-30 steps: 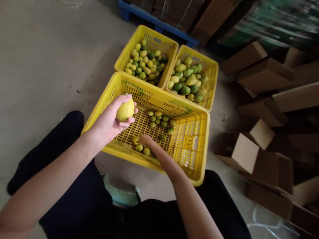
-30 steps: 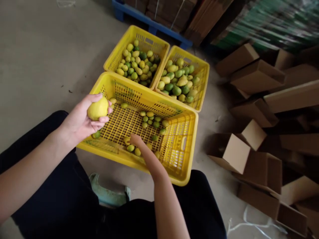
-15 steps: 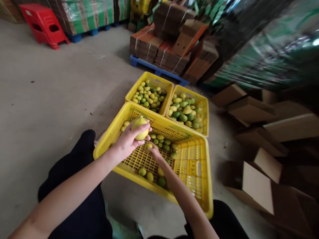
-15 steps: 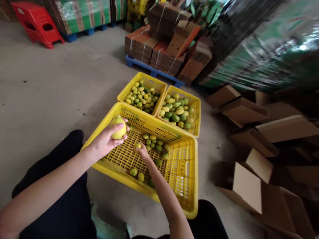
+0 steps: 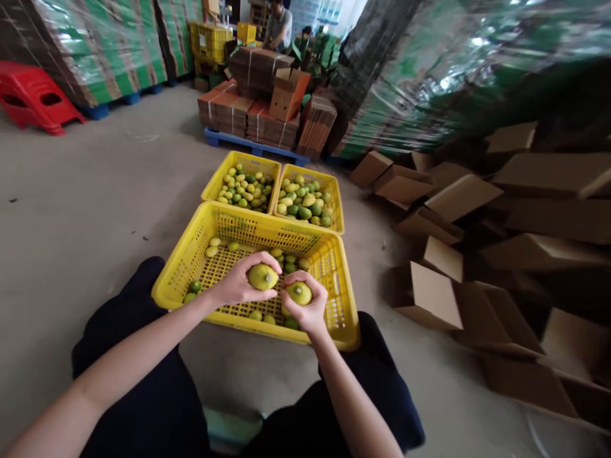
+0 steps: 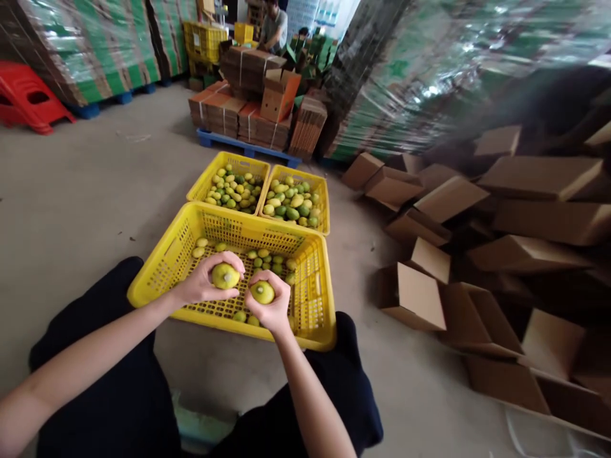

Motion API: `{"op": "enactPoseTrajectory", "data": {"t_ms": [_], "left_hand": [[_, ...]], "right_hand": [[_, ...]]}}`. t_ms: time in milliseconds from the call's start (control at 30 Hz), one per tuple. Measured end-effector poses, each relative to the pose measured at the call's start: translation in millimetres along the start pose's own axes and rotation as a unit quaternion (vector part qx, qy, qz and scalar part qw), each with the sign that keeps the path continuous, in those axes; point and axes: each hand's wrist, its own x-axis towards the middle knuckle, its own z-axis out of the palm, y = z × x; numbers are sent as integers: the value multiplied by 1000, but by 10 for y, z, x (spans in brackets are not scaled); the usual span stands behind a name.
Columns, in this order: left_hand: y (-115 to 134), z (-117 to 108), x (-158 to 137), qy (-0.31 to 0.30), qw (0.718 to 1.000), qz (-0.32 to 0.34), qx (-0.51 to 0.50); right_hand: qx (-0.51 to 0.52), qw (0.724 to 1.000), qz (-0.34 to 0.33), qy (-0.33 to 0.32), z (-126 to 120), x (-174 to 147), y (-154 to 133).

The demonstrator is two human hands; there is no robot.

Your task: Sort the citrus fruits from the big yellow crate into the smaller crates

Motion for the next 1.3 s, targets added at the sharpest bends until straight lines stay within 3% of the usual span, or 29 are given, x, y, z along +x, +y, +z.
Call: {"op": "enactPoseTrajectory", "data": {"t_ms": [133, 200, 300, 367, 433, 500, 533, 600, 633, 700, 767, 867, 933, 1000, 1133, 1300], "left_hand": [[-30, 39, -14, -20, 999, 23, 29], [-13, 63, -5, -19, 999, 19, 28], [41, 92, 0, -19, 998, -51, -8], [60, 101, 2, -19, 984, -155, -87], [34, 94, 14, -11, 935, -287, -207], [-38, 72, 37, 9, 844, -424, -327], [-85, 57, 50, 28, 792, -481, -375], [-176, 33, 71, 81, 709, -548, -436], [-212, 27, 78, 108, 686, -560, -452], [-247, 28, 83, 131, 672, -559, -467], [-230, 46, 84, 108, 685, -546, -470], [-149, 88, 90, 94, 741, -495, -444], [-102, 107, 97, 130, 782, -443, -418], [-83, 107, 106, 181, 804, -401, -400], [-108, 54, 125, 236, 793, -403, -392], [-101, 28, 155, 170, 775, -416, -444]], "right_hand": [[-26, 997, -70, -9, 5, -56, -4], [-10, 997, -74, -10, -20, -60, -58], [108, 993, 35, -8, -34, -52, -89], [257, 950, 178, -10, -23, -27, -43], [396, 853, 339, -12, -2, 6, 42], [461, 751, 473, 2, 29, 30, 133], [470, 713, 520, 15, 49, 34, 171], [476, 669, 569, 42, 96, 26, 222], [481, 661, 574, 52, 121, 17, 235], [494, 661, 562, 61, 166, -4, 243], [494, 683, 535, 60, 196, -19, 235], [475, 744, 467, 52, 207, -26, 214], [462, 784, 412, 47, 194, -18, 200], [452, 803, 385, 43, 174, 1, 198], [438, 793, 417, 78, 152, 68, 259], [407, 815, 397, 111, 165, 119, 369]]}}
